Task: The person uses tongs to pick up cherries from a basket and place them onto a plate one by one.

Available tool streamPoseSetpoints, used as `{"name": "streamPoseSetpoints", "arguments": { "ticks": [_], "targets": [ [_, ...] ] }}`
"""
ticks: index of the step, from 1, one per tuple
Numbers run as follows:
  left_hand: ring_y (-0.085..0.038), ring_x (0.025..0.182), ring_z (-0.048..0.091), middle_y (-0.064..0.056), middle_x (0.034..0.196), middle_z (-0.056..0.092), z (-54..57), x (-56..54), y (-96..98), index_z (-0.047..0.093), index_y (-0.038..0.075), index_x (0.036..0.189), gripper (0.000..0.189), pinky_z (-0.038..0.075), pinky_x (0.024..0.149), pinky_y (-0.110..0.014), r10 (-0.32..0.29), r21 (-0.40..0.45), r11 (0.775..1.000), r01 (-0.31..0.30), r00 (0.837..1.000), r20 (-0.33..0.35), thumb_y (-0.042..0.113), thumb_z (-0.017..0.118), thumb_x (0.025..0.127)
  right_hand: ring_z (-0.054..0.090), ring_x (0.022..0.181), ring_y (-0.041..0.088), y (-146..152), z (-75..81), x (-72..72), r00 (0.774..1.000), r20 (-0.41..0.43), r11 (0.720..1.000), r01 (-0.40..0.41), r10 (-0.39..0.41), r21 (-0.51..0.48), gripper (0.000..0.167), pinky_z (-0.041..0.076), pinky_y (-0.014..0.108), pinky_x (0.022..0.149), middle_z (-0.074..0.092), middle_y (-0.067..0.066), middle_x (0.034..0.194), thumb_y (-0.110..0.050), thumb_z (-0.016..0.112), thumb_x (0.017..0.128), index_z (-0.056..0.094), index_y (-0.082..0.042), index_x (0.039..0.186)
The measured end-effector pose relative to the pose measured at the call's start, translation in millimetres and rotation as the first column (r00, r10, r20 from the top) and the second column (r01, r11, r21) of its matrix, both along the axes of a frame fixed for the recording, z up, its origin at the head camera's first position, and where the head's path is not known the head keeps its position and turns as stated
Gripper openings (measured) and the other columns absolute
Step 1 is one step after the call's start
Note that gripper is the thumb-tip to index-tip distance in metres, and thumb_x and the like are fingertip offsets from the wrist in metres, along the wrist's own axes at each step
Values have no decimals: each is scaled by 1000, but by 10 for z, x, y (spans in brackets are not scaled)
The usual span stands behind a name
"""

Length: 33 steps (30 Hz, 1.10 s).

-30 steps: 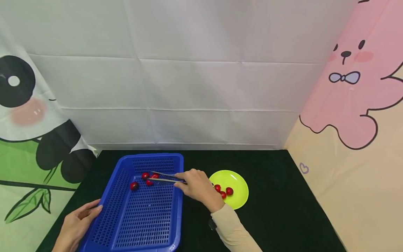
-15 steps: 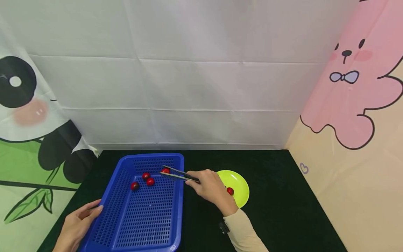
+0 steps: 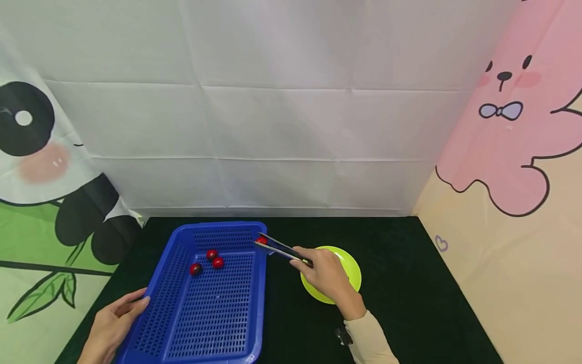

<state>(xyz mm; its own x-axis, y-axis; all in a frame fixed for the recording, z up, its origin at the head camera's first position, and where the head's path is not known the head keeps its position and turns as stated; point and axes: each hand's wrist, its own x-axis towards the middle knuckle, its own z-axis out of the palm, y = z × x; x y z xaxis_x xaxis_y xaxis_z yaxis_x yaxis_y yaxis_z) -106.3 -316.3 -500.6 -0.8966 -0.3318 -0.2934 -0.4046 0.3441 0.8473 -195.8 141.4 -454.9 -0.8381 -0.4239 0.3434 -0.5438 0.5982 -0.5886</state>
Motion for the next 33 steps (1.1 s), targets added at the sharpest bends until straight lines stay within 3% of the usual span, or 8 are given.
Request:
{"name": "streamPoseSetpoints", "arguments": {
  "ticks": [7,10,21,33],
  "targets": [
    [-16,88,68,-14,113,73,2,1,9,47,-3,149,67,57,72,-32,7,-1,1000,-7,1000,-3,40,66,101,34,46,2,186,-55,9,997,-19,997,81,-81,-6,32,36,23,47,44,-12,61,-22,75,96,75,-11,127],
    [-17,88,69,-15,113,73,0,0,13,48,-4,149,66,58,72,-34,9,-1,1000,-9,1000,-6,39,66,102,33,45,3,261,-89,7,994,11,994,109,-109,-12,31,35,23,45,42,-12,59,-22,75,97,75,-12,126],
    [-17,88,70,-14,112,74,-8,-1,25,48,-3,149,62,59,72,-36,15,-1,1000,-15,1000,-7,36,65,103,35,44,3,558,-261,1,983,49,984,176,-176,5,33,35,23,45,41,-14,57,-24,74,98,74,-11,128],
    [-16,90,69,-12,114,74,6,8,7,47,-2,150,64,57,73,-33,1,1,1000,-1,1000,-7,37,65,102,38,47,7,848,-475,-12,961,106,967,252,-255,36,37,38,25,50,37,-7,60,-30,71,99,73,-7,128]
  ]
}}
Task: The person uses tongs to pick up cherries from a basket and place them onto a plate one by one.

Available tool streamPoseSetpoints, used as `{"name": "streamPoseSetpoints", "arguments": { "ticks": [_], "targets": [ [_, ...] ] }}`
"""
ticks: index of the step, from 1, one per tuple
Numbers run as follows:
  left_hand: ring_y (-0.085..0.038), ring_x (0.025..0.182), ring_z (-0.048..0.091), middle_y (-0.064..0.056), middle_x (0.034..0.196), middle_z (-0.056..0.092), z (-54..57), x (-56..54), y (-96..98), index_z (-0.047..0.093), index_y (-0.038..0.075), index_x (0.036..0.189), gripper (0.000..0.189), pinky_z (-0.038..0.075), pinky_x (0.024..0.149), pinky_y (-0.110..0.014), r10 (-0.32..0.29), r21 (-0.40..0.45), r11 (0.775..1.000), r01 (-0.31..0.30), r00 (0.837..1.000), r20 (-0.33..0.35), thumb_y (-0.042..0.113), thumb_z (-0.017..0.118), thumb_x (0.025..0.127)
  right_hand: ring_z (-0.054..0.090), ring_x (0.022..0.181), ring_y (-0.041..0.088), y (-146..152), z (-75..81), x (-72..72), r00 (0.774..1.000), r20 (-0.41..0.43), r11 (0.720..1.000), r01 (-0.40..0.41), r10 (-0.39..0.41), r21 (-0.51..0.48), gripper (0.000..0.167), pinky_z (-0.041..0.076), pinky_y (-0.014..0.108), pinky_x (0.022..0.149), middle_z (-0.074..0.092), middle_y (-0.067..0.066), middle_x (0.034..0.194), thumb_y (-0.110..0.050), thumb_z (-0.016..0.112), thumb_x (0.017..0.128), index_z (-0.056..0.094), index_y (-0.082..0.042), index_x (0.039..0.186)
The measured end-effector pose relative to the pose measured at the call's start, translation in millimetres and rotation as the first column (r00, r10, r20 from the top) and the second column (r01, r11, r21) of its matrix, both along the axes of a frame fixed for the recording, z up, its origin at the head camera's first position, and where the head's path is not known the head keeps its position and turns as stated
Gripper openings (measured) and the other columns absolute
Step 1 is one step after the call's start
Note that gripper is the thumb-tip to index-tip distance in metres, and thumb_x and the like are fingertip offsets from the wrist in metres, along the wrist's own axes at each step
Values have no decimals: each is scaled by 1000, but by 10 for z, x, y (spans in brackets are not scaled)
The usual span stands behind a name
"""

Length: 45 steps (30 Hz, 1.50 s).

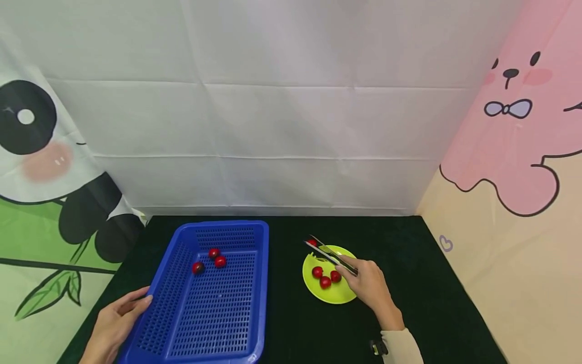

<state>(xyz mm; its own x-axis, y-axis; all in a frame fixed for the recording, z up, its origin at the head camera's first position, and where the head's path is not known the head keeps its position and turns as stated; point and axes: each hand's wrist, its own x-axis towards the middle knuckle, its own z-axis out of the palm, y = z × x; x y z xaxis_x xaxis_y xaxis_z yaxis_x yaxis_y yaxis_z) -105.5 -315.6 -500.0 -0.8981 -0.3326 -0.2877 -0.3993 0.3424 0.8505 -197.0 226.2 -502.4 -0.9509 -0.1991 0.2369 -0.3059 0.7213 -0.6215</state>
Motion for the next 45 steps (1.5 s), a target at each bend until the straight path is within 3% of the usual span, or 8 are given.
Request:
{"name": "streamPoseSetpoints", "arguments": {
  "ticks": [12,22,27,45],
  "targets": [
    [-14,89,69,-11,112,74,24,9,16,48,-2,150,65,56,72,-30,10,-2,1000,-10,1000,4,37,65,102,43,48,8,168,-160,-11,998,61,1000,21,-21,-9,37,39,24,48,44,-4,63,-28,71,100,72,-4,128],
    [-9,88,67,-8,111,75,35,6,6,47,-2,151,65,54,71,-27,-5,-13,1000,5,1000,1,38,65,102,43,50,9,252,-203,15,993,109,998,38,-43,47,42,38,25,49,47,-3,66,-33,68,101,70,-2,130],
    [-11,88,68,-9,111,75,28,14,12,48,-1,150,65,55,71,-28,5,-11,1000,-5,1000,2,38,65,102,43,49,9,235,-235,-5,993,108,997,34,-41,65,38,38,24,49,47,-4,64,-27,69,101,70,-2,129],
    [-19,94,69,-16,117,72,-19,-3,3,48,-1,150,63,57,76,-36,0,-24,1000,0,1000,7,39,64,103,43,51,10,188,-201,-8,993,106,994,43,-53,99,41,38,25,50,46,-1,65,-27,71,99,69,1,129]
  ]
}}
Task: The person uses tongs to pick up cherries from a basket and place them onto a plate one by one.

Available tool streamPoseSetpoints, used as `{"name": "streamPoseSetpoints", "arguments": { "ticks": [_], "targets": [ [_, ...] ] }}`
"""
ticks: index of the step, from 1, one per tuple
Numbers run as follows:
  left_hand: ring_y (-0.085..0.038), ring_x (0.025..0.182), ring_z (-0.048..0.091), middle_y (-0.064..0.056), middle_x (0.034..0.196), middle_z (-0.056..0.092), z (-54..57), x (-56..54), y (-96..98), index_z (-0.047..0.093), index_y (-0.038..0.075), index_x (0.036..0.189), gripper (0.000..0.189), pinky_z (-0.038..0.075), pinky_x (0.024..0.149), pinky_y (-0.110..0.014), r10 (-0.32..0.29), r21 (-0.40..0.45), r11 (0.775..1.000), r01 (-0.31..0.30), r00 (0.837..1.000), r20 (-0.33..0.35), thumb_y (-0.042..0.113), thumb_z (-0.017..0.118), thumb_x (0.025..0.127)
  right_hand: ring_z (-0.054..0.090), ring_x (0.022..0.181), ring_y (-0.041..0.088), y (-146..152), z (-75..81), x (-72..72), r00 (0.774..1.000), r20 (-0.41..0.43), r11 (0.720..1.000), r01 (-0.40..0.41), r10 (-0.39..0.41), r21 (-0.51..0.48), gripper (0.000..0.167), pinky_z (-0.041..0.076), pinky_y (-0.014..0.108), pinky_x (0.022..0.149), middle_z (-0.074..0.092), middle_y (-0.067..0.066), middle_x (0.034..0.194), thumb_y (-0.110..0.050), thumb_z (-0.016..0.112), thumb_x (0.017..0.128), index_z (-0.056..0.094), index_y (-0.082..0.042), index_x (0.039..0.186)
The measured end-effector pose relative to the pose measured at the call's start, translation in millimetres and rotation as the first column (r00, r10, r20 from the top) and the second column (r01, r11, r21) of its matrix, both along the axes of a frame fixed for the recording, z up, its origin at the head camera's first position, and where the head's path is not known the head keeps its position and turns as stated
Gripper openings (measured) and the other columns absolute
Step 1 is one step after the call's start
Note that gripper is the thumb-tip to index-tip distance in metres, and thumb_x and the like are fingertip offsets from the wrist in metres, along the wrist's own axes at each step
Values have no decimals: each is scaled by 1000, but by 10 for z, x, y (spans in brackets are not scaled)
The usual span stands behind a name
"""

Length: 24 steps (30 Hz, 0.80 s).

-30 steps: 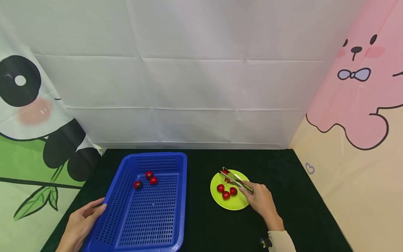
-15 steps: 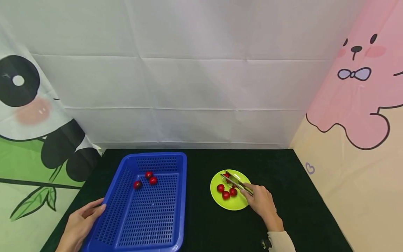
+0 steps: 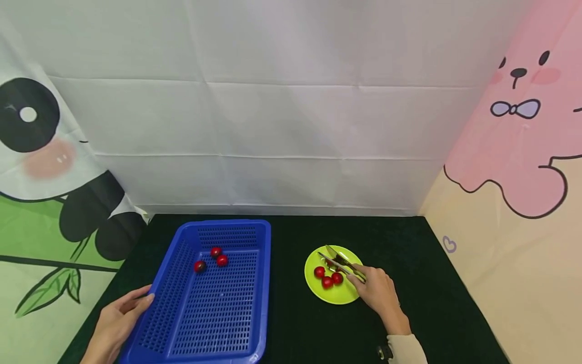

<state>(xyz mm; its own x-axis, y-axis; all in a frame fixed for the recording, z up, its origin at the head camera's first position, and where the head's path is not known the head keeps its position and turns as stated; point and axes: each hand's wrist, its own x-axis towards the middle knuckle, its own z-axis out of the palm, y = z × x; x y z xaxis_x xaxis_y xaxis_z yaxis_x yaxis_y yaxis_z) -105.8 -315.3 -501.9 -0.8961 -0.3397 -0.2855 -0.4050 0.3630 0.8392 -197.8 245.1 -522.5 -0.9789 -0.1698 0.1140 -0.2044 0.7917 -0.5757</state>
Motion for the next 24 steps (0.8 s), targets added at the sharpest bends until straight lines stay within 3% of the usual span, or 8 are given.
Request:
{"name": "streamPoseSetpoints", "arguments": {
  "ticks": [10,15,18,24],
  "targets": [
    [-19,95,69,-18,120,71,3,-6,14,49,0,150,60,58,77,-37,3,-6,1000,-3,1000,2,37,62,104,45,59,13,-10,62,-21,999,-42,1000,11,-10,16,45,38,27,54,60,3,81,-30,73,98,69,0,131],
    [-19,95,69,-20,122,70,12,1,28,49,0,149,59,58,77,-38,7,-9,1000,-7,1000,-3,36,63,104,46,62,13,-37,112,-20,999,-52,1000,2,-1,19,46,38,27,54,58,1,78,-32,73,98,69,0,131],
    [-20,95,69,-21,123,69,18,8,33,49,0,149,60,58,77,-38,8,-7,1000,-8,1000,-3,36,63,104,47,63,13,-58,138,-22,998,-70,1000,-4,5,19,45,37,27,54,62,3,85,-32,73,98,70,-1,130],
    [-20,94,69,-23,124,67,16,10,45,49,0,149,59,58,76,-37,16,0,1000,-16,1000,-7,36,63,104,42,57,12,-141,192,-57,996,-87,1000,-21,22,17,46,37,26,52,57,1,77,-32,73,98,69,-2,131]
  ]
}}
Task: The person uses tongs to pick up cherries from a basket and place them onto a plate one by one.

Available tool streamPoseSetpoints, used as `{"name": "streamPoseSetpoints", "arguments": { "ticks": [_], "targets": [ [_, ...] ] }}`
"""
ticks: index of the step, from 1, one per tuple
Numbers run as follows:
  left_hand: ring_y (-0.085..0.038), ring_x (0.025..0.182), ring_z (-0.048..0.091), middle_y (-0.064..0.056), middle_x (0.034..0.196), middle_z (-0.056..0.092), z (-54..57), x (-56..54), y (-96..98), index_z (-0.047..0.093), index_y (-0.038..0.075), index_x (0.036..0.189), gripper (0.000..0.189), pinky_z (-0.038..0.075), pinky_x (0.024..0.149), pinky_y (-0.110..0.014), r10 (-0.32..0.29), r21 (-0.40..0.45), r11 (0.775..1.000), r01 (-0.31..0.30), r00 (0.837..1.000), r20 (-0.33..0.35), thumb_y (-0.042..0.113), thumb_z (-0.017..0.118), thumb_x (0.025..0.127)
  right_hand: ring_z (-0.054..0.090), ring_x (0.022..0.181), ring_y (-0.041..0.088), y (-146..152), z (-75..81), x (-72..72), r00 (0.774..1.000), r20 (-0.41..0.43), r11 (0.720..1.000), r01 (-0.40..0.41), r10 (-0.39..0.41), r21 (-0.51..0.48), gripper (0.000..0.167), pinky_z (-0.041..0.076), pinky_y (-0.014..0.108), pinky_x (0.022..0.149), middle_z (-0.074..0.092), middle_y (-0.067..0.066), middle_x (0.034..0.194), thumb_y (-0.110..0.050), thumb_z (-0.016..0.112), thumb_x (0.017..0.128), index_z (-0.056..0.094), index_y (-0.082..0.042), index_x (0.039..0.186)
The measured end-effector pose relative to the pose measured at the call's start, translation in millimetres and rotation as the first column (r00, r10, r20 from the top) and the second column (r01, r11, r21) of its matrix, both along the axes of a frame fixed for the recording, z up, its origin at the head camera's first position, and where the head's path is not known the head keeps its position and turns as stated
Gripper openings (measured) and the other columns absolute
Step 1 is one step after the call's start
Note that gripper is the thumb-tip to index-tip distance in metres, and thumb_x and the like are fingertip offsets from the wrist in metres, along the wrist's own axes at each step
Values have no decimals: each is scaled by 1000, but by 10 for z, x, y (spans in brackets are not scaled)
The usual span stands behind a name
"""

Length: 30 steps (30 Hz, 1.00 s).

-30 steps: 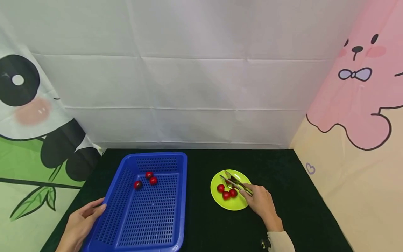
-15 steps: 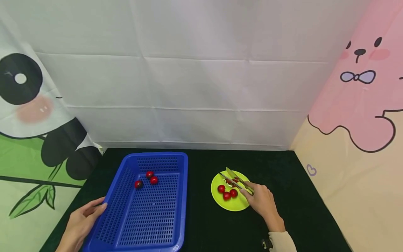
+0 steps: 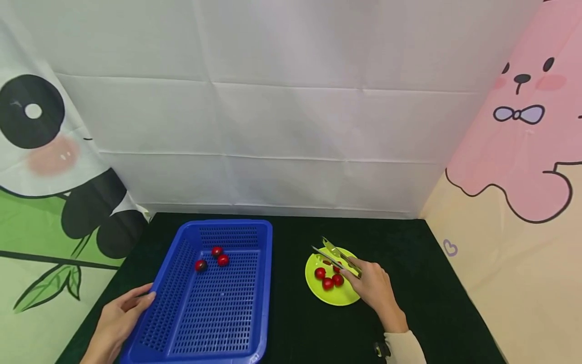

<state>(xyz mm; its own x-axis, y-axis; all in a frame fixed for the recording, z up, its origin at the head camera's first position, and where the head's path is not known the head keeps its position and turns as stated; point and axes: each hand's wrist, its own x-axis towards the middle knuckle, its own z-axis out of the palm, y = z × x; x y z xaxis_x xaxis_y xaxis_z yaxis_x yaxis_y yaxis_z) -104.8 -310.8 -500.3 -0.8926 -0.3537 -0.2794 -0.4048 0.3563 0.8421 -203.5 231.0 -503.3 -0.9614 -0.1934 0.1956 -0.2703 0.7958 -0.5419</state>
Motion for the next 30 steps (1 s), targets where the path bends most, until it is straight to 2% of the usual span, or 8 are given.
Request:
{"name": "streamPoseSetpoints", "arguments": {
  "ticks": [6,10,16,24,28,30],
  "targets": [
    [-19,94,69,-21,122,68,4,-4,9,50,0,149,58,58,76,-36,3,-4,1000,-3,1000,-5,35,63,104,41,55,10,-85,46,-23,1000,-15,1000,-17,17,-11,46,36,25,51,55,-1,74,-31,75,96,69,-1,131],
    [-19,94,69,-21,121,69,11,-1,8,50,0,148,58,58,76,-36,1,-9,1000,-1,1000,-5,35,63,104,39,54,8,-134,91,-35,999,-40,999,-38,37,-16,46,35,24,49,44,-4,65,-31,76,96,69,-1,130],
    [-20,94,69,-22,123,68,23,-2,15,50,0,148,58,58,75,-36,1,-8,1000,-2,1000,-10,35,63,104,37,51,7,-176,160,-73,994,-89,998,-61,60,-14,45,34,24,49,39,-4,61,-28,78,94,70,-1,129],
    [-19,93,69,-22,122,68,32,0,21,51,-1,148,57,58,75,-35,2,-3,1000,-2,1000,-11,34,63,104,40,55,7,-216,249,-120,986,-117,992,-120,116,-28,43,36,25,51,46,-7,64,-26,77,95,69,0,129],
    [-19,94,69,-22,122,68,29,8,15,51,-1,148,57,58,75,-36,2,-5,1000,-2,1000,-5,34,63,104,39,53,6,-255,289,-147,983,-129,991,-134,129,-24,42,35,25,50,45,-5,61,-27,75,96,70,0,129],
    [-20,94,69,-23,122,68,27,14,12,51,-1,148,58,58,75,-36,4,-8,1000,-4,1000,-1,35,63,104,43,54,7,-281,309,-160,984,-120,990,-138,133,-29,43,36,24,50,48,-6,62,-27,76,96,69,0,129]
  ]
}}
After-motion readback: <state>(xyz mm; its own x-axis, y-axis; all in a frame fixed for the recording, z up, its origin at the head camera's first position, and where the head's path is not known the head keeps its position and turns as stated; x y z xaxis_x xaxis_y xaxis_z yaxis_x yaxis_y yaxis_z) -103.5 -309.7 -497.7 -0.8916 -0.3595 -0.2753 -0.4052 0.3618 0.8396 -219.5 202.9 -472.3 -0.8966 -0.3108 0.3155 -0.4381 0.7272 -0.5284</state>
